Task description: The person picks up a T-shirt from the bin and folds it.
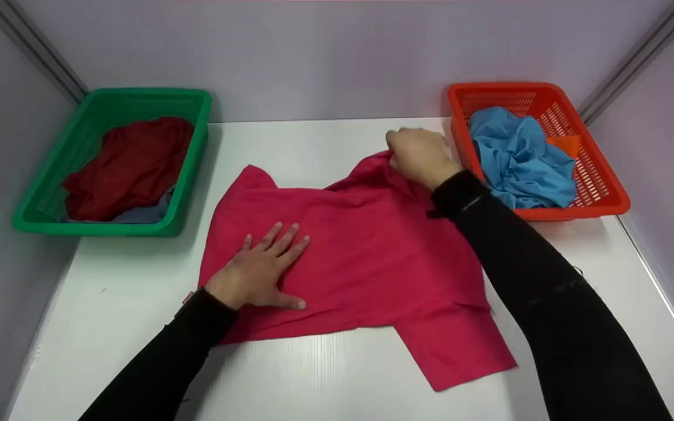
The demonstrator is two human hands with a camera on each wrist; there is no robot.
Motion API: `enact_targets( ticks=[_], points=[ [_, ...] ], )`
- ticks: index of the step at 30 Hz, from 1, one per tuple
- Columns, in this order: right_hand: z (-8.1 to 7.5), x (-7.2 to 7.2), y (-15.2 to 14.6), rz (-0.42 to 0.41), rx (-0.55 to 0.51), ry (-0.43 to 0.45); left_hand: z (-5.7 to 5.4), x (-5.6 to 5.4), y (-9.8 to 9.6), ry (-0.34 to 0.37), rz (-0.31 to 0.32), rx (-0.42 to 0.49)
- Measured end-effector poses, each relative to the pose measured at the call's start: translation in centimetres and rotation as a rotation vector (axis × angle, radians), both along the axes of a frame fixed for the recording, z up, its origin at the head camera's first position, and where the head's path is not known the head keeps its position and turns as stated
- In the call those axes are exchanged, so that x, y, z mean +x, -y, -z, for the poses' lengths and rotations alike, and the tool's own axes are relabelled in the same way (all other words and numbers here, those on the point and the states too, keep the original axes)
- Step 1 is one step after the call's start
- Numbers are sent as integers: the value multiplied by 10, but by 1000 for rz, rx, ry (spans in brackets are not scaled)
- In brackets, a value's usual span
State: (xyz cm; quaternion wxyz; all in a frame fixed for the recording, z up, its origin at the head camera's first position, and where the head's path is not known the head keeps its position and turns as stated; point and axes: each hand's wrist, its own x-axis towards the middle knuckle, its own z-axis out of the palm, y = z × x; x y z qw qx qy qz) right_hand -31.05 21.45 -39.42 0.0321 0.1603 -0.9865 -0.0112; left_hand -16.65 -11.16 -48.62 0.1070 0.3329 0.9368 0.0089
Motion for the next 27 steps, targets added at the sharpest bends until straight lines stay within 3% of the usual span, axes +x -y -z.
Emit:
enact_targets(
  ticks=[7,12,15,20,27],
  points=[
    [-27,-43,-10,137,-290,42,-1,0,-2,-12,-5,-6],
    [-19,-61,-14,200,-380,-54,-1,0,-3,-19,4,-16],
    [-7,-65,-15,152,-396,-47,0,0,-4,-15,5,-11],
    [14,-59,-15,66,-343,103,0,0,-5,-15,7,-10],
    [44,-33,-10,42,-224,432,1,-2,-5,-14,1,-4]
  ],
)
